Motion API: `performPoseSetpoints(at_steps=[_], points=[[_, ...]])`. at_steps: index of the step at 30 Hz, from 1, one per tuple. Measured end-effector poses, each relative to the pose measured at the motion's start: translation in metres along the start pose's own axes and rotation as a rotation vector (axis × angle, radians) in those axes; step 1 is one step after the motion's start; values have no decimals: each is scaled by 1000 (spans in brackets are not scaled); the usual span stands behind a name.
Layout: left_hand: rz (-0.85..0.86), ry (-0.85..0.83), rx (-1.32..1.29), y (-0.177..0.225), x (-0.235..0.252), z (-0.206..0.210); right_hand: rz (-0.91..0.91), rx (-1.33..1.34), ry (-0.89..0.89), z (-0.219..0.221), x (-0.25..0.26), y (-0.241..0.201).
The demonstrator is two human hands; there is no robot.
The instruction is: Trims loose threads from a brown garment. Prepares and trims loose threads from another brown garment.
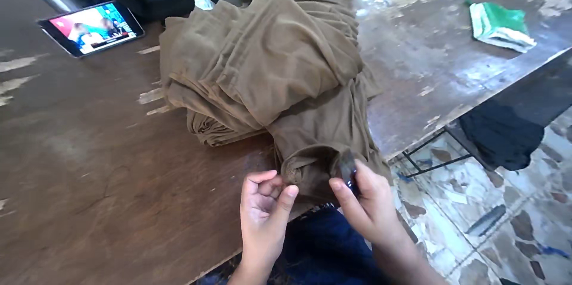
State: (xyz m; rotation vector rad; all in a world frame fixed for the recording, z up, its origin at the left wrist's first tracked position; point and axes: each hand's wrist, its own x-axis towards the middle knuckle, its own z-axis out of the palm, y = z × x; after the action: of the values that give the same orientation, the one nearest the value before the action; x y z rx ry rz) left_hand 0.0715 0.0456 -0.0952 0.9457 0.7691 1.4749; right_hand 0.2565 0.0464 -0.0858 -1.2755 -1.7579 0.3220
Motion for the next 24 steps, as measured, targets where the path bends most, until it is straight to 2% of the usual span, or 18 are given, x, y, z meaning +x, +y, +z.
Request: performPoseSetpoints(at_steps=[5,11,18,24], points=[[-142,58,-149,1,3,2,-57,230,-17,6,8,0],[-220,57,-274,1,4,0,-145,269,-28,21,12,0],[-181,46,-218,2,5,0,-194,402,-10,33,14,-3],[-148,17,-189,0,6,-2,-231,287,-7,38,24,0]])
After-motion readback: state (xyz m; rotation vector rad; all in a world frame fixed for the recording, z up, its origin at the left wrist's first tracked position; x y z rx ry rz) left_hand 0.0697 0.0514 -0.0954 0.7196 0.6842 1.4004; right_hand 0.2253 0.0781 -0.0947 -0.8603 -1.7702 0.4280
